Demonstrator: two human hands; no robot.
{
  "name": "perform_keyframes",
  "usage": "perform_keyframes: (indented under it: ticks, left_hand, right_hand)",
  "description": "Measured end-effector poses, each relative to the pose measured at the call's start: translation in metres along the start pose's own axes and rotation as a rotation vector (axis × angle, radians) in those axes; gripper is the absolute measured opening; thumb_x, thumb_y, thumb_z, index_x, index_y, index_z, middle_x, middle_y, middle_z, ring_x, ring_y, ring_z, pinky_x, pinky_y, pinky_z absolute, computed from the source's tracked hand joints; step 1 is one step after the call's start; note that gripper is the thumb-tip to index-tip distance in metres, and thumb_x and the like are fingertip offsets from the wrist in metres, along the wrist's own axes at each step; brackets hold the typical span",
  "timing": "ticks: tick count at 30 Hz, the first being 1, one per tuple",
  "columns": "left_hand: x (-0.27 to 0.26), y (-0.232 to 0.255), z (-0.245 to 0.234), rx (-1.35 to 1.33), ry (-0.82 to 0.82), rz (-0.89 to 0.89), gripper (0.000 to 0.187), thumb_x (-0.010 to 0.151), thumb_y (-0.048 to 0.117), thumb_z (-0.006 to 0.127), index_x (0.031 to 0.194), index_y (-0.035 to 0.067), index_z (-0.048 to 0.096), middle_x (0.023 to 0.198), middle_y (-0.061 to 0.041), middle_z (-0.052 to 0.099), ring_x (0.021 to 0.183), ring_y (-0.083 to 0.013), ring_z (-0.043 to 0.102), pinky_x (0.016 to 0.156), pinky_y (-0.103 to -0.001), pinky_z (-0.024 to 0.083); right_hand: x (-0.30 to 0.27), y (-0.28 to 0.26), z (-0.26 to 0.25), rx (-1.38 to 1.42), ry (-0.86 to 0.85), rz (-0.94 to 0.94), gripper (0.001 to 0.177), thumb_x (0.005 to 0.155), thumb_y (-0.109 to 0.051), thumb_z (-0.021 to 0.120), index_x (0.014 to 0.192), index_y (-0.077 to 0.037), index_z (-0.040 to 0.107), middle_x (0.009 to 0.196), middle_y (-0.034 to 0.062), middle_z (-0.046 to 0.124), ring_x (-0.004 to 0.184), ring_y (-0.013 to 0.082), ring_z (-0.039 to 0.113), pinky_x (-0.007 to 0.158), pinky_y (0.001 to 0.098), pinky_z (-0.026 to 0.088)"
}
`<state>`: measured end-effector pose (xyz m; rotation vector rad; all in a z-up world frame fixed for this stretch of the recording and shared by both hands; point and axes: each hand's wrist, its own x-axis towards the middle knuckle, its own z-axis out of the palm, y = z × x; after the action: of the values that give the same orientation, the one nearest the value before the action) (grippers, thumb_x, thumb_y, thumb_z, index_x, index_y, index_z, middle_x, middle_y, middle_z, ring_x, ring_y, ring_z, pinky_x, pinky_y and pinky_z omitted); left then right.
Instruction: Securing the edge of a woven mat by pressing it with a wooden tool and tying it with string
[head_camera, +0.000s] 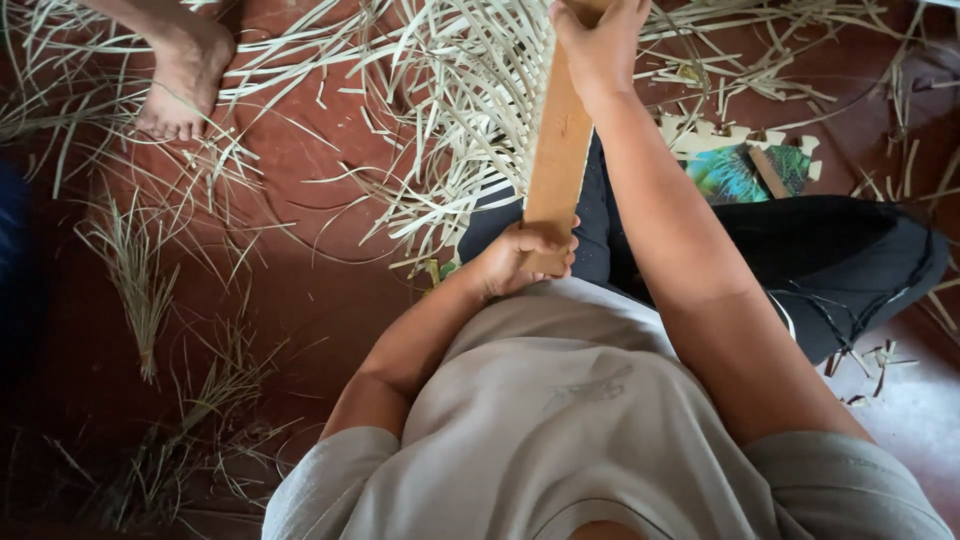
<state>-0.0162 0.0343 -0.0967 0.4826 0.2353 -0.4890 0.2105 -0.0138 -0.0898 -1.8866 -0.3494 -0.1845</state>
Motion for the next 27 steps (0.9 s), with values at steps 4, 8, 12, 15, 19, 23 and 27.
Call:
perform_keyframes:
  ticks: [4,8,12,15,19,23,27]
  left_hand:
    - [0.002,-0.002,0.000,0.004,0.034,0.017,0.044,0.062,0.011,0.062,0.102,0.000,0.051,0.075,-0.013,0.052,0.063,-0.0232,0.054,0.057,-0.033,0.044]
    - [0.001,0.002,0.002,0.068,0.065,0.015,0.036,0.070,0.018,0.066,0.100,0.002,0.055,0.075,-0.012,0.055,0.063,-0.0225,0.056,0.056,-0.031,0.044]
    - [-0.015,0.015,0.026,0.243,0.281,0.002,0.049,0.064,0.016,0.067,0.107,-0.004,0.052,0.092,-0.020,0.062,0.082,-0.0286,0.062,0.073,-0.038,0.053]
    - [-0.032,0.027,0.050,0.802,0.437,0.126,0.048,0.065,0.048,0.059,0.086,0.004,0.060,0.075,-0.008,0.063,0.069,-0.0165,0.062,0.062,-0.029,0.050]
    - [-0.023,0.017,0.041,0.557,0.493,0.143,0.047,0.070,0.034,0.059,0.097,-0.002,0.047,0.078,-0.015,0.059,0.063,-0.0244,0.061,0.055,-0.034,0.052]
    - [-0.020,0.017,0.034,0.389,0.564,0.145,0.044,0.066,0.026,0.064,0.096,-0.004,0.051,0.073,-0.022,0.059,0.057,-0.0282,0.059,0.051,-0.036,0.051]
    - [-0.017,0.014,0.029,0.364,0.580,0.171,0.051,0.062,0.028,0.067,0.098,-0.005,0.051,0.074,-0.022,0.059,0.058,-0.0278,0.060,0.053,-0.035,0.053]
  right_hand:
    - [-0.005,-0.033,-0.008,0.282,-0.125,-0.204,0.029,0.085,-0.006,0.066,0.103,-0.015,0.045,0.098,0.0072,0.055,0.088,0.0276,0.062,0.072,0.0447,0.051]
    - [-0.004,-0.034,-0.006,0.134,-0.147,0.029,0.006,0.086,-0.017,0.063,0.087,-0.012,0.060,0.061,-0.0005,0.048,0.050,0.0113,0.038,0.049,0.0387,0.033]
    - [-0.003,-0.021,0.000,0.211,-0.051,-0.097,0.028,0.080,-0.012,0.069,0.103,-0.009,0.054,0.091,0.0098,0.066,0.085,0.0307,0.067,0.071,0.0447,0.058]
    - [-0.003,0.025,0.013,0.322,-0.092,-0.160,0.056,0.089,-0.010,0.070,0.126,-0.020,0.029,0.119,0.0128,0.050,0.107,0.0345,0.058,0.093,0.0528,0.054]
    - [-0.008,0.002,0.007,0.312,-0.054,-0.160,0.048,0.086,-0.009,0.069,0.120,-0.017,0.037,0.111,0.0110,0.057,0.101,0.0358,0.060,0.088,0.0530,0.056]
    - [-0.004,0.019,0.014,0.194,0.016,-0.071,0.049,0.080,-0.024,0.073,0.113,-0.013,0.038,0.106,0.0100,0.047,0.102,0.0257,0.050,0.085,0.0446,0.047]
    - [-0.025,-0.046,-0.018,0.067,-0.006,-0.098,0.028,0.072,-0.025,0.068,0.089,-0.006,0.056,0.086,0.0067,0.062,0.078,0.0161,0.058,0.069,0.0350,0.047]
